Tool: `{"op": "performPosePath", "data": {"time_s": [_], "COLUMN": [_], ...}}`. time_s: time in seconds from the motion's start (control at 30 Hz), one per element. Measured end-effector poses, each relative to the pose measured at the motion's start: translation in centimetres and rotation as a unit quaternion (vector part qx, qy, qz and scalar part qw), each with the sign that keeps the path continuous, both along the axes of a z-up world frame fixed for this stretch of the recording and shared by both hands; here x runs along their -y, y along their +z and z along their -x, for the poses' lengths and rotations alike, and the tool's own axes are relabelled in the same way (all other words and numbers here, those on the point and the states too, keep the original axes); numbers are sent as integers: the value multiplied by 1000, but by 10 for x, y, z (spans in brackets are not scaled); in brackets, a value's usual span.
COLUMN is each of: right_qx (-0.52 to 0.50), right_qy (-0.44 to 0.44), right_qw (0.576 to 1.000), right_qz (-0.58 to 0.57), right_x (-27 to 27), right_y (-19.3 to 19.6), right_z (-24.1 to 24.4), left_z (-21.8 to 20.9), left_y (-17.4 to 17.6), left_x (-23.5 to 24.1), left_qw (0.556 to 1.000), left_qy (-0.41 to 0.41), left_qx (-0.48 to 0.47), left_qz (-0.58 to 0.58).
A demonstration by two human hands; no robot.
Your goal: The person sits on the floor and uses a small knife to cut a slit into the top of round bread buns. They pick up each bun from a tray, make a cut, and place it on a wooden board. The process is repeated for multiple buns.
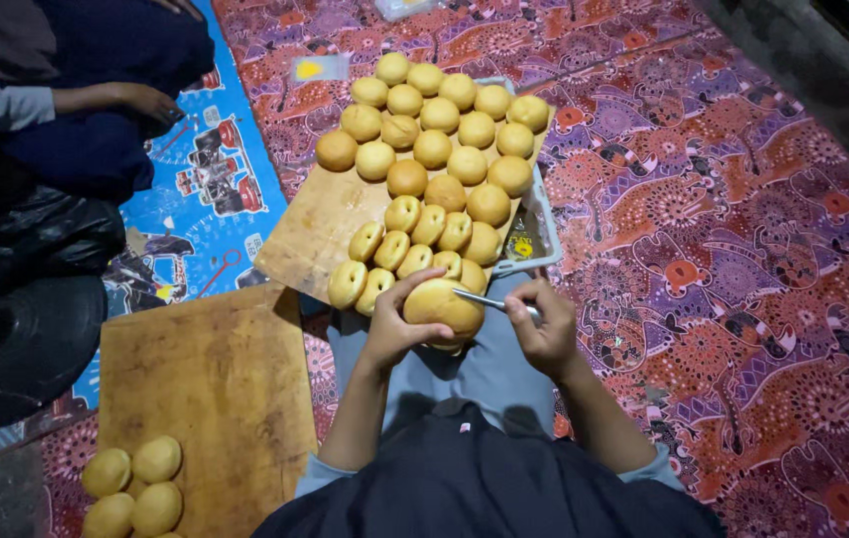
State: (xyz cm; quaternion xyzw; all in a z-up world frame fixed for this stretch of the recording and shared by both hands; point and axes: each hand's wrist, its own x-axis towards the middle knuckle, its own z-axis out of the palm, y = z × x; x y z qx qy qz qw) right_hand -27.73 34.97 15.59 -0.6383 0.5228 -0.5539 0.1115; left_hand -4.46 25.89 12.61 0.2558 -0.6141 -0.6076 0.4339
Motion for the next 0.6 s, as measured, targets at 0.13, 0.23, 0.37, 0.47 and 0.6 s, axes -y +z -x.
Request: {"op": "performPosePath", "data": {"time_s": [0.13, 0.23, 0.37, 0.47, 0.6], "right_qx": [-73, -103, -207, -138, -19], "right_qy": [23, 66, 139, 92, -30], "right_qw": [997, 992, 968, 985, 994], "right_qz": [11, -6, -28, -50, -106], "right_x": [2, 14, 33, 43, 52], "right_y": [-3, -8, -23, -29, -28], "right_z": [5, 3, -7, -1, 11], "left_z": [-4, 5, 13, 17, 30], "left_y": [-12, -21, -30, -37, -53], "left_x": [-7, -10, -7, 2, 6], "left_qw": [1000, 999, 991, 986, 925], "left_qy": [-24, -35, -109, -108, -67], "left_qx": [-15, 4, 57, -25, -215], "left_qz": [12, -1, -57, -128, -307]}}
